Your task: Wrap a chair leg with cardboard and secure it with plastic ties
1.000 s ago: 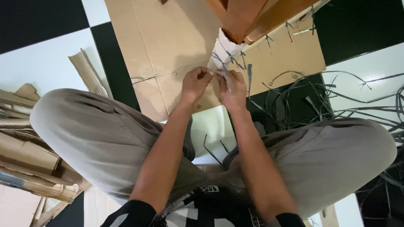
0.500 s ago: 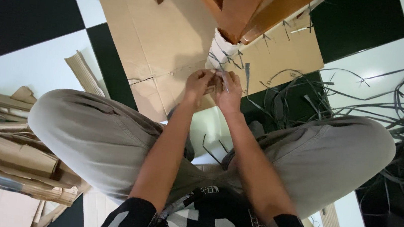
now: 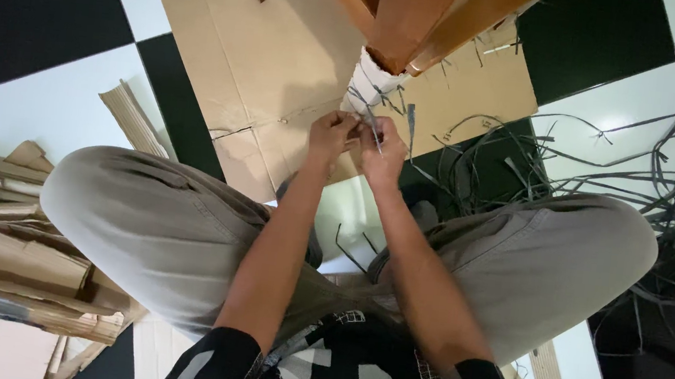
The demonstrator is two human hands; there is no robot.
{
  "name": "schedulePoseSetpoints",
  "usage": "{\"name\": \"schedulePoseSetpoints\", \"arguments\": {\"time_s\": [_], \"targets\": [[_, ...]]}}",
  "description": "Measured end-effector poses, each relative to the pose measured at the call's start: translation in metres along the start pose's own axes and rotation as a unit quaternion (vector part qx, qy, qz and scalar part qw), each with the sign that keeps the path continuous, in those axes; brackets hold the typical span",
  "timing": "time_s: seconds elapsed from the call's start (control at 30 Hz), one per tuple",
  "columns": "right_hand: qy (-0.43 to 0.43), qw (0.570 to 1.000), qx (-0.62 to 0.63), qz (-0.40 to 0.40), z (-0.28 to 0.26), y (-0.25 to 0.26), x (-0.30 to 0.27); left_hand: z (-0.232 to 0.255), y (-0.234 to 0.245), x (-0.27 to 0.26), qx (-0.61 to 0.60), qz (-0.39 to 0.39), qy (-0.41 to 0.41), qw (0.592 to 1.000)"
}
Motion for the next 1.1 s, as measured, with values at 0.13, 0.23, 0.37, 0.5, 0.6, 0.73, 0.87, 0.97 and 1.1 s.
{"name": "schedulePoseSetpoints", "arguments": {"time_s": [0.13,0.23,0.37,0.5,0.6,0.73,0.87,0.97,1.1], "targets": [[-0.025,1.000,-0.009,0.001,-0.013,0.003,0.003,0.005,-0.001,-0.009,-0.020,0.005,0.007,1.000],[-0.004,1.000,0.022,-0.005,-0.015,0.005,0.002,0.003,0.001,-0.011,-0.018,0.002,0.003,1.000],[0.077,0.997,0.007,-0.012,-0.030,0.009,0.005,0.006,0.001,-0.014,0.003,-0.001,-0.020,1.000],[0.179,0.984,0.011,0.017,-0.052,0.015,0.003,0.007,0.001,-0.013,0.033,0.019,-0.049,0.998],[0.199,0.980,-0.010,0.023,-0.050,0.016,0.000,0.011,0.002,-0.014,0.095,0.029,-0.080,0.992],[0.207,0.977,-0.033,0.030,-0.032,0.012,-0.002,0.004,0.000,-0.008,0.167,0.021,-0.127,0.977],[0.283,0.956,-0.070,0.032,-0.028,0.008,-0.003,-0.004,-0.004,-0.003,0.148,0.042,-0.111,0.982],[0.304,0.948,-0.079,0.040,-0.020,0.002,-0.005,-0.009,-0.001,-0.003,0.104,0.035,-0.055,0.992],[0.108,0.970,0.213,-0.046,-0.034,0.011,-0.007,0.015,0.009,-0.028,0.071,0.004,-0.018,0.997]]}}
Point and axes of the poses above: each hand's wrist, its own x-axis towards the middle knuckle, its own y-axis out of the back of the hand, z = x × y, the point moved 4 cm from there along x, towards the middle knuckle, and after that the axes turned 15 degrees about z, right-handed, at the moved point
